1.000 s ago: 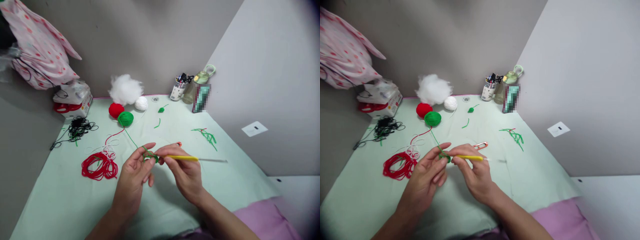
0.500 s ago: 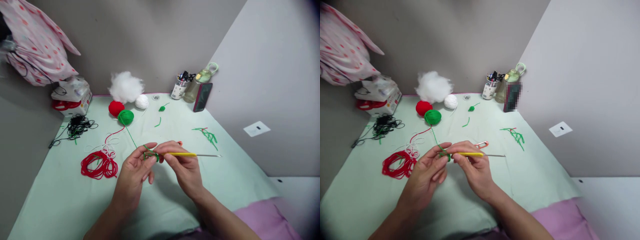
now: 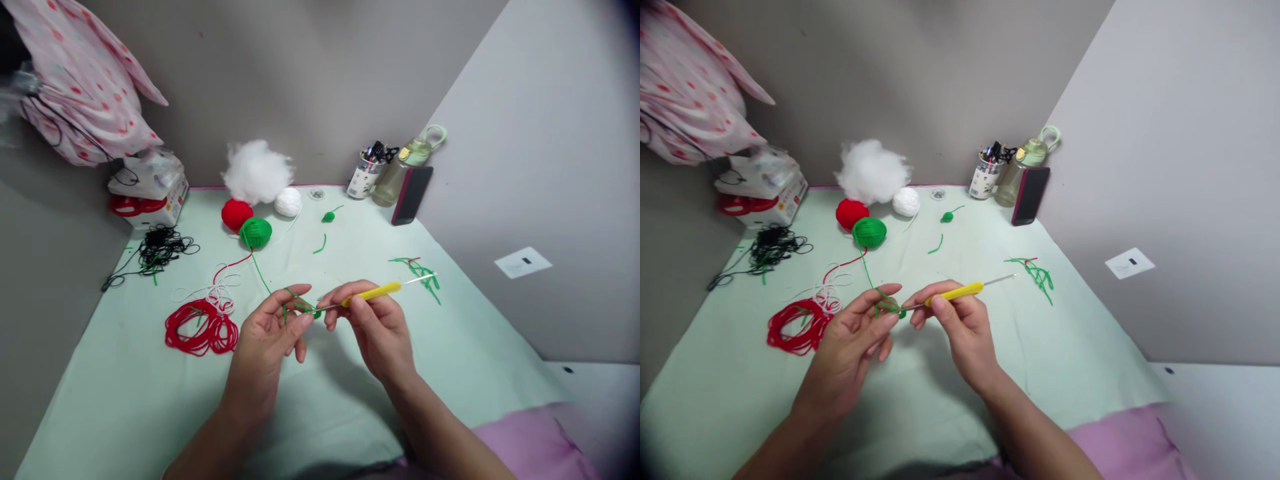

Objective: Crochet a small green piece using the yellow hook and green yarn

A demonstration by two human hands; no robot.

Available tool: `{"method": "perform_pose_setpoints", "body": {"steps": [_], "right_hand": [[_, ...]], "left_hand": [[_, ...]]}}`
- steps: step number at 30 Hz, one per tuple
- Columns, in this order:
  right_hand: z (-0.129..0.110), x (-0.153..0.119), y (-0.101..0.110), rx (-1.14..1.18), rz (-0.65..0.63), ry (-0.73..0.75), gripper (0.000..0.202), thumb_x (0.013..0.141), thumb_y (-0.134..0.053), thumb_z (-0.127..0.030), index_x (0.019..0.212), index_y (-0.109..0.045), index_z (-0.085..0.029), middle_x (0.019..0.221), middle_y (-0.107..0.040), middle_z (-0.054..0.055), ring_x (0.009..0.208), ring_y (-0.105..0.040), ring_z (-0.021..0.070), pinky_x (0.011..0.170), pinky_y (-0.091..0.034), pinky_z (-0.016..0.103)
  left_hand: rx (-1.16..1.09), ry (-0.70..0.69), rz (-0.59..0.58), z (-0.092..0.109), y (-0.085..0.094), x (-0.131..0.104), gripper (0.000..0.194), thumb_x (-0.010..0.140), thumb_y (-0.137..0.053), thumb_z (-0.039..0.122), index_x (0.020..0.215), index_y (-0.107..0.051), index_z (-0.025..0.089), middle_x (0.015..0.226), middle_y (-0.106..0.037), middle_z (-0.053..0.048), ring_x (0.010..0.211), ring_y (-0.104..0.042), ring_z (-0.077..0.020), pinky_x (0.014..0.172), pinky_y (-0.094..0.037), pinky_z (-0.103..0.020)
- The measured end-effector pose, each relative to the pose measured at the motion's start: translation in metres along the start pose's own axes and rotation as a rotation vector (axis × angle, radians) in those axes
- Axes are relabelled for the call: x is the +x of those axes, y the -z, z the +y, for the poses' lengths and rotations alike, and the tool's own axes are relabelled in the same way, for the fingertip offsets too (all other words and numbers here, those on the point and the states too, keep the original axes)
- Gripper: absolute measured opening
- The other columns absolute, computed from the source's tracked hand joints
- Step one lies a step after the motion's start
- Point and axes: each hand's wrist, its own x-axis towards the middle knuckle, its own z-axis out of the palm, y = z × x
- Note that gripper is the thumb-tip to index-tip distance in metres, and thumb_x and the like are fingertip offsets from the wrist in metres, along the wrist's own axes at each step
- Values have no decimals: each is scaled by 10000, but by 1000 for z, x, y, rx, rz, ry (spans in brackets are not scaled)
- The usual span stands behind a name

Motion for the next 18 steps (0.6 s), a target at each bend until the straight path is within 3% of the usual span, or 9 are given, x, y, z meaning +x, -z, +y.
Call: {"method": "perform_pose_setpoints", "body": {"steps": [8, 18], "right_hand": [[-1, -8, 3, -259, -33, 180, 215, 1079, -561, -257, 1105, -775, -262, 1002, -776, 35, 792, -714, 148, 776, -587, 322], [-1, -8, 4, -316, -59, 239, 227, 1089, -531, -231, 1144, -749, -260, 963, -766, 33, 824, -732, 159, 798, -609, 340]], "left_hand": [[22, -40, 4, -6, 4, 2, 367, 793, -866, 261, 1149, -784, 225, 828, -650, 22, 561, -533, -52, 483, -440, -161], [166, -85, 64, -5, 2, 4, 381, 779, -874, 285, 1129, -758, 188, 730, -653, 45, 566, -562, -65, 526, -484, -165]]}}
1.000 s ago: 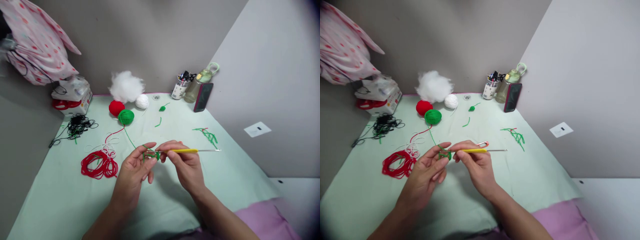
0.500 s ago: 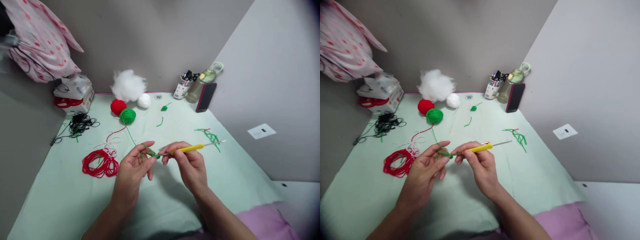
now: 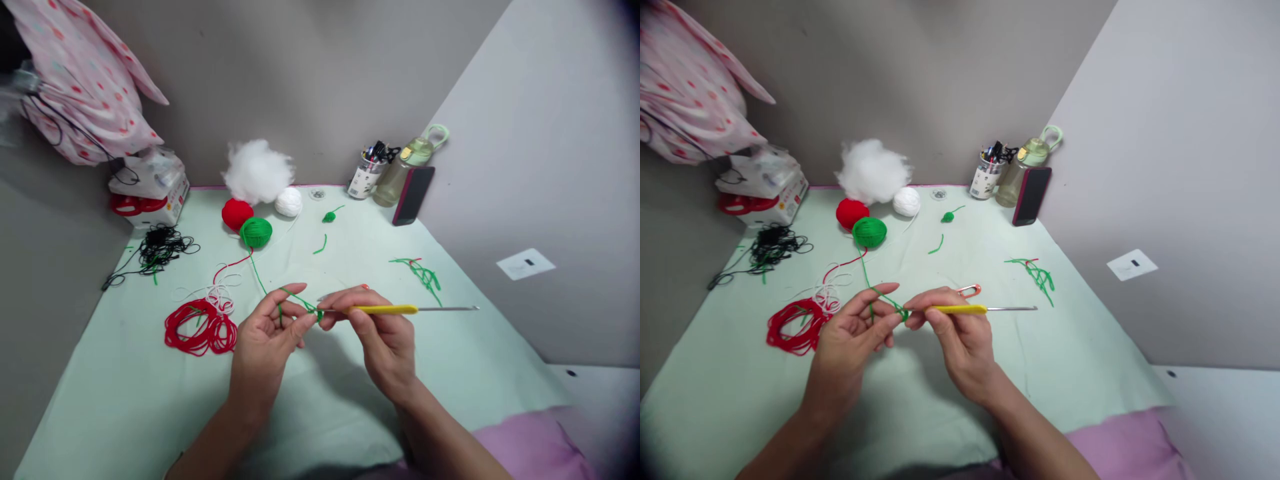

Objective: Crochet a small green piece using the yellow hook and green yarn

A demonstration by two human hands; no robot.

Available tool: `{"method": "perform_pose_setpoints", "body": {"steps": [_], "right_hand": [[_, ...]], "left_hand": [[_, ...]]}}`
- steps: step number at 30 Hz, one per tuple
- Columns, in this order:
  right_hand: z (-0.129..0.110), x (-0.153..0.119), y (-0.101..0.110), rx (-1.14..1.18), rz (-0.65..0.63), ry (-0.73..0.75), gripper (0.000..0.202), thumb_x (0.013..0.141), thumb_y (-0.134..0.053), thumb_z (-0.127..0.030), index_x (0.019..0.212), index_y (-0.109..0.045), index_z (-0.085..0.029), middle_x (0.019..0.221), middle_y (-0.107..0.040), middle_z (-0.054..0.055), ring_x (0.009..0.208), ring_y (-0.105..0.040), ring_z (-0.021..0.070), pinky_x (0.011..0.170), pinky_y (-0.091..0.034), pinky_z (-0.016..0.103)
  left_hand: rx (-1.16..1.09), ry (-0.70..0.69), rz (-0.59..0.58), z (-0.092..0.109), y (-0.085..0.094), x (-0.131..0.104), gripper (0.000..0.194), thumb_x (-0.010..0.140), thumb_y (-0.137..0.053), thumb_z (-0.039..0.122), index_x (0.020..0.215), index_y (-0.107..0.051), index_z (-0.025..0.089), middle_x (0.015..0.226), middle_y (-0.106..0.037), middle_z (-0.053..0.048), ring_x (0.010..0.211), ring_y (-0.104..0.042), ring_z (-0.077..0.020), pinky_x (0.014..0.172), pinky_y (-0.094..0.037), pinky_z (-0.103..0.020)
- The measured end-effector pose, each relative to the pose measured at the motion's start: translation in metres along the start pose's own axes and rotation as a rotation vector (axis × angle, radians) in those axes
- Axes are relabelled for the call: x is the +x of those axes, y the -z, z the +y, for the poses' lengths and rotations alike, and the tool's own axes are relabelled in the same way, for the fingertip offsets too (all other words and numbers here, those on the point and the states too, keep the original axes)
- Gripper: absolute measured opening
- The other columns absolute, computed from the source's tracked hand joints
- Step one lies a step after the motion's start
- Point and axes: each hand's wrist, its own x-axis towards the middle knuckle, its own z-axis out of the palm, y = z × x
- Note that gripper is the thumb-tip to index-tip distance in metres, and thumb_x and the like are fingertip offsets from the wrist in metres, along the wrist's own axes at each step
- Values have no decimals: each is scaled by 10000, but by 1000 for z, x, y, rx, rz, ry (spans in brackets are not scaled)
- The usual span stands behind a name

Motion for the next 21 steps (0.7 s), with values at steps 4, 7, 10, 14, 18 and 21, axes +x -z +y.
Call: {"method": "perform_pose_setpoints", "body": {"steps": [4, 7, 10, 14, 18, 21], "right_hand": [[1, 0, -1, 73, 37, -53, 223, 1084, -542, -230, 1117, -761, -259, 1015, -767, 33, 819, -761, 148, 788, -648, 320], [1, 0, -2, 119, 55, -78, 217, 1081, -556, -244, 1097, -772, -254, 1030, -767, 31, 815, -779, 142, 784, -663, 299], [2, 0, -3, 142, 57, -89, 218, 1080, -561, -247, 1096, -778, -256, 1023, -768, 27, 817, -786, 140, 786, -667, 289], [3, -2, -3, 123, 49, -89, 217, 1079, -556, -236, 1096, -772, -249, 1040, -767, 38, 813, -785, 148, 782, -667, 306], [5, -3, -2, 45, 19, -55, 222, 1085, -538, -233, 1115, -757, -249, 981, -773, 44, 826, -763, 164, 795, -649, 338], [7, -3, -2, 0, 5, -21, 221, 1086, -533, -223, 1127, -748, -258, 951, -778, 41, 857, -747, 171, 801, -633, 340]], "left_hand": [[-19, -6, -29, -4, 2, 0, 388, 796, -864, 277, 1157, -744, 200, 801, -677, 36, 603, -569, -63, 551, -499, -161], [-25, -20, -39, -5, 2, 0, 371, 807, -839, 250, 1163, -744, 212, 842, -673, 35, 599, -559, -57, 540, -498, -158], [-14, -45, -22, -5, 1, 0, 350, 812, -819, 236, 1153, -744, 215, 839, -645, 42, 579, -555, -54, 541, -509, -168], [22, -63, 9, -5, 0, -1, 343, 817, -809, 232, 1152, -738, 215, 847, -619, 41, 590, -569, -60, 559, -524, -177], [62, -79, 11, -5, 1, 0, 337, 812, -804, 235, 1142, -737, 204, 824, -611, 40, 571, -564, -61, 562, -526, -184], [88, -88, 19, -4, 1, 0, 324, 800, -802, 230, 1117, -740, 201, 809, -608, 40, 557, -557, -60, 556, -520, -186]]}}
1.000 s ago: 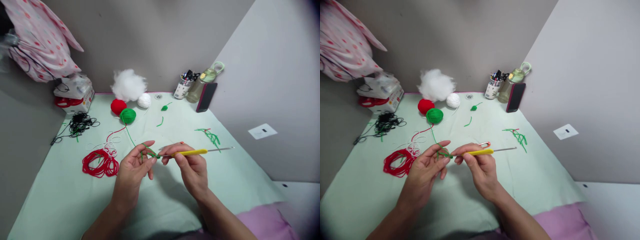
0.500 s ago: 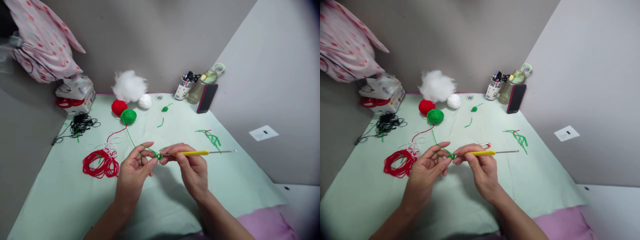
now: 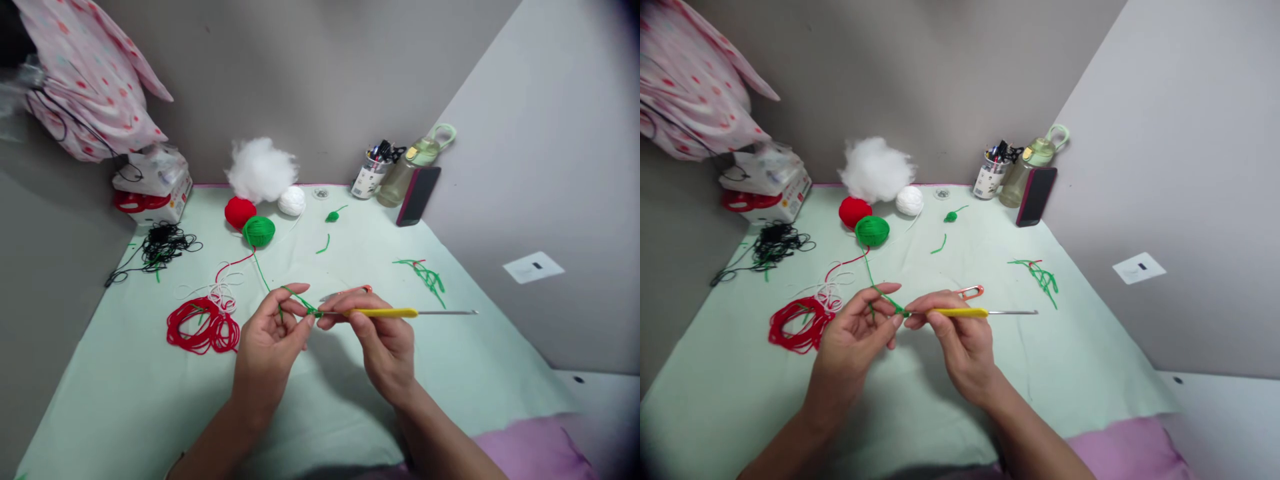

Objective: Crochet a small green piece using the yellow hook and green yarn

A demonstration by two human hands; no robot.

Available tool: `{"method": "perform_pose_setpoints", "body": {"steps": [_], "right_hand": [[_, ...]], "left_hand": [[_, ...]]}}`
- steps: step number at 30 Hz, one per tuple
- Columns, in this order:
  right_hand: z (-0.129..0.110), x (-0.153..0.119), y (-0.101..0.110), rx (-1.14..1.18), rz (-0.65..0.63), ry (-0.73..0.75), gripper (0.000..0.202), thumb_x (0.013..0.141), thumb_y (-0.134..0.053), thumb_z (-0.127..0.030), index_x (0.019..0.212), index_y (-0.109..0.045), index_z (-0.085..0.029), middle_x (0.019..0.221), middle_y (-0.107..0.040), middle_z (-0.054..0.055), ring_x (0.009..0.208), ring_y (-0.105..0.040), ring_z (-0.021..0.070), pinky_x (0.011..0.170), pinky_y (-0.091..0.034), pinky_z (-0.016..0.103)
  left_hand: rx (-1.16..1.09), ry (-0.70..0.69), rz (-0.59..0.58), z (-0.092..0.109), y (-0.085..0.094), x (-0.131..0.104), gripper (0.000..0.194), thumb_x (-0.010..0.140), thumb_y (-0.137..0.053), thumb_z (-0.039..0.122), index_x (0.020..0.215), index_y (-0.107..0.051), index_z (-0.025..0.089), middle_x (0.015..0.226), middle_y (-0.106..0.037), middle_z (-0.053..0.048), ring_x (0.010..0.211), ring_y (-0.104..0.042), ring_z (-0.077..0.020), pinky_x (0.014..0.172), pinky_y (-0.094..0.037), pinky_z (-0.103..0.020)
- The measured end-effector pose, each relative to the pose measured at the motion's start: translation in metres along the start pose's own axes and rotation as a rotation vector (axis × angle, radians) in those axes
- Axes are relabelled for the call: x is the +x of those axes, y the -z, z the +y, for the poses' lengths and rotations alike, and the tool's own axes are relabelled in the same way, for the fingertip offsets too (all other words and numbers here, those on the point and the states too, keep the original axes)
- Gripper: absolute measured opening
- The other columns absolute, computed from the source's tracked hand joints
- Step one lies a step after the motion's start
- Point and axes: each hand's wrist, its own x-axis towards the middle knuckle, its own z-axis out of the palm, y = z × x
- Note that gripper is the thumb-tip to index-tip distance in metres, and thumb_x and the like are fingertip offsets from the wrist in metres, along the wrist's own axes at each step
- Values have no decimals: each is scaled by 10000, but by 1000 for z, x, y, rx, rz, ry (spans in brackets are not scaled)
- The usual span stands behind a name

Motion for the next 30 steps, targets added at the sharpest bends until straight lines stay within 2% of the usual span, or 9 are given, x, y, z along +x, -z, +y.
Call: {"method": "perform_pose_setpoints", "body": {"steps": [6, 12, 18, 22, 24, 28, 30], "right_hand": [[1, 0, 0, -32, -2, 21, 232, 1091, -516, -220, 1149, -734, -273, 957, -775, 35, 865, -741, 177, 789, -626, 346], [-1, -1, 1, -225, -55, 151, 249, 1064, -518, -130, 1146, -720, -248, 997, -790, 52, 940, -749, 183, 879, -601, 346], [-3, 1, 2, -384, -162, 265, 235, 1032, -536, -75, 1151, -699, -195, 1053, -797, 112, 1015, -763, 194, 897, -614, 322], [-2, 1, 1, -455, -197, 283, 227, 1025, -540, -77, 1135, -703, -190, 1050, -797, 131, 986, -775, 199, 799, -634, 302], [0, 0, -2, -409, -157, 262, 223, 1036, -535, -100, 1106, -716, -210, 1018, -807, 112, 965, -780, 205, 805, -640, 326], [4, 2, -6, -265, -35, 216, 217, 1059, -533, -155, 1023, -733, -232, 923, -821, 79, 889, -788, 215, 781, -647, 367], [6, 3, -6, -241, -37, 224, 211, 1059, -538, -153, 1045, -731, -238, 942, -824, 79, 895, -793, 215, 775, -651, 370]], "left_hand": [[54, -7, 1, 1, 0, 0, 324, 785, -795, 243, 1104, -745, 215, 797, -601, 45, 561, -540, -67, 567, -510, -191], [131, -65, 63, 3, -2, -2, 271, 767, -769, 204, 1037, -745, 209, 808, -632, 32, 563, -501, -66, 581, -488, -190], [305, -271, 100, 1, -2, -3, 119, 792, -695, 116, 863, -694, 211, 989, -740, -15, 532, -496, -49, 593, -502, -197], [444, -430, 95, -1, -1, -2, 250, 806, -651, 79, 978, -764, 220, 866, -721, 7, 509, -501, -66, 592, -495, -216], [425, -388, 97, -2, 0, -2, 258, 798, -660, 94, 991, -779, 217, 849, -700, 4, 528, -516, -76, 611, -509, -226], [199, -101, 47, -1, -1, -2, 232, 795, -709, 195, 1019, -770, 206, 798, -624, 18, 561, -543, -91, 581, -516, -226], [149, -50, 47, -1, -2, -2, 278, 786, -724, 214, 1061, -762, 210, 772, -597, 32, 565, -541, -93, 567, -507, -216]]}}
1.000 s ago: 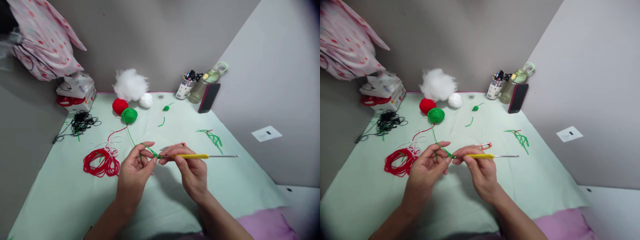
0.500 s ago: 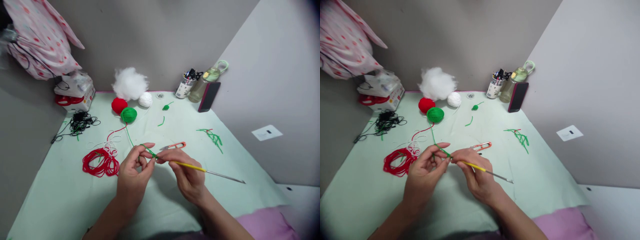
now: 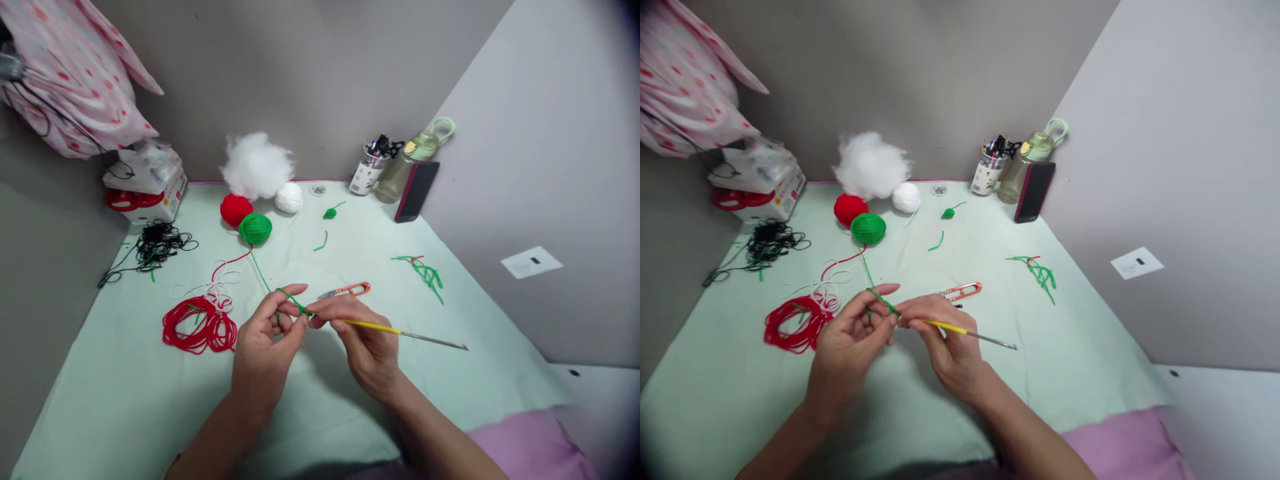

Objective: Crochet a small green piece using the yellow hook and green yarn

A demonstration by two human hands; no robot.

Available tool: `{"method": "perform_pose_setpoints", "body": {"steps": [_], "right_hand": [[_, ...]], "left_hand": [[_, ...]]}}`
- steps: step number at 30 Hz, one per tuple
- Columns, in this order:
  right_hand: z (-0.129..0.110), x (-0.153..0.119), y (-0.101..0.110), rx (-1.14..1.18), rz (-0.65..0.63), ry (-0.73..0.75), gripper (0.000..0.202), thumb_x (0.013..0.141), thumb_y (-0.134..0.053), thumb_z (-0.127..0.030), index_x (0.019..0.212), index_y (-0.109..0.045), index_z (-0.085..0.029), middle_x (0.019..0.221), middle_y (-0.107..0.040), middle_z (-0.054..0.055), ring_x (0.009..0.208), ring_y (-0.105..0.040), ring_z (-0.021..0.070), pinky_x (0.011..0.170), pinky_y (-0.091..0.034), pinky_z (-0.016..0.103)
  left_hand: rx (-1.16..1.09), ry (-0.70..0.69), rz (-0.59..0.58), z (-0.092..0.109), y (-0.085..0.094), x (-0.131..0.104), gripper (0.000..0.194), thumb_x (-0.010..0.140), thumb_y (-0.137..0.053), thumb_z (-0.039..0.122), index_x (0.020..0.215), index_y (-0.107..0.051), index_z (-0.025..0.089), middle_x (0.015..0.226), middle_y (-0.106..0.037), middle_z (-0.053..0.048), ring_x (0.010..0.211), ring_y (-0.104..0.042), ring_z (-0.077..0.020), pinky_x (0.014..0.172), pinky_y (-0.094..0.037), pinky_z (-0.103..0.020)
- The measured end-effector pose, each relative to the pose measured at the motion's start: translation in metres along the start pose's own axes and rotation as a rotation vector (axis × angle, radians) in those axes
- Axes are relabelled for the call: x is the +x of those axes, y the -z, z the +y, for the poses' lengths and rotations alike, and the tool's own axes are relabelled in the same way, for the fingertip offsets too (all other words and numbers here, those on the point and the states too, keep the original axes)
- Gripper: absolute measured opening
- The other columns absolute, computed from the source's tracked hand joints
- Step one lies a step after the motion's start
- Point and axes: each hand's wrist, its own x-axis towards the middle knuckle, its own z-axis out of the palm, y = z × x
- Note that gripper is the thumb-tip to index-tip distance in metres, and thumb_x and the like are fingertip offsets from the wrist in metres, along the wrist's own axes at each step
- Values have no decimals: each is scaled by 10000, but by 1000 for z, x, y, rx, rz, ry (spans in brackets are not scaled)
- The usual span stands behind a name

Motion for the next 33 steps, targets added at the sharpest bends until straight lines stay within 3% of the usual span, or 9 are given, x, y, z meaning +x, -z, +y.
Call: {"method": "perform_pose_setpoints", "body": {"steps": [4, 8, 16, 21, 26, 30, 33], "right_hand": [[1, 0, 3, -21, -41, 22, 219, 1048, -552, -127, 1116, -723, -245, 955, -817, 75, 951, -794, 213, 842, -648, 382], [-1, -2, 6, -60, -51, -3, 222, 1048, -547, -134, 1108, -734, -235, 974, -817, 88, 943, -784, 218, 854, -643, 396], [-3, -2, 3, 30, 13, -60, 214, 1060, -549, -173, 1071, -753, -237, 980, -823, 87, 892, -788, 205, 816, -649, 374], [-3, 0, 5, -27, -38, -9, 211, 1057, -547, -159, 1108, -736, -241, 965, -827, 83, 939, -797, 212, 853, -652, 386], [-2, -5, 3, -139, -88, 56, 232, 1049, -541, -137, 1136, -730, -241, 1041, -826, 101, 973, -800, 213, 816, -661, 351], [-1, -9, -2, -149, -49, 79, 231, 1025, -578, -118, 1136, -751, -224, 1066, -827, 115, 981, -801, 210, 803, -654, 312], [1, -7, -4, 31, 28, -62, 204, 1040, -585, -174, 1052, -781, -230, 981, -832, 92, 928, -802, 216, 815, -658, 342]], "left_hand": [[135, -189, 63, 0, 0, -1, 138, 783, -690, 133, 889, -729, 212, 918, -699, -13, 557, -517, -69, 600, -511, -209], [260, -353, 76, 0, 1, 0, 140, 794, -655, 83, 807, -690, 218, 971, -753, -24, 537, -511, -58, 613, -509, -206], [110, -158, 35, 0, 1, 2, 72, 770, -705, 154, 791, -670, 213, 917, -712, -9, 553, -516, -66, 591, -518, -206], [211, -257, 37, 1, 3, 1, 102, 802, -677, 119, 839, -698, 211, 971, -733, -18, 539, -511, -57, 592, -506, -205], [341, -377, 47, -2, 6, 2, 260, 836, -653, 101, 1028, -778, 224, 844, -682, 9, 554, -563, -81, 595, -499, -217], [319, -357, 48, -6, 6, 3, 267, 831, -662, 100, 1041, -779, 217, 864, -680, 4, 565, -566, -80, 625, -517, -218], [241, -271, 46, -8, 5, 2, 210, 827, -677, 115, 996, -758, 210, 913, -695, -4, 560, -539, -71, 617, -520, -212]]}}
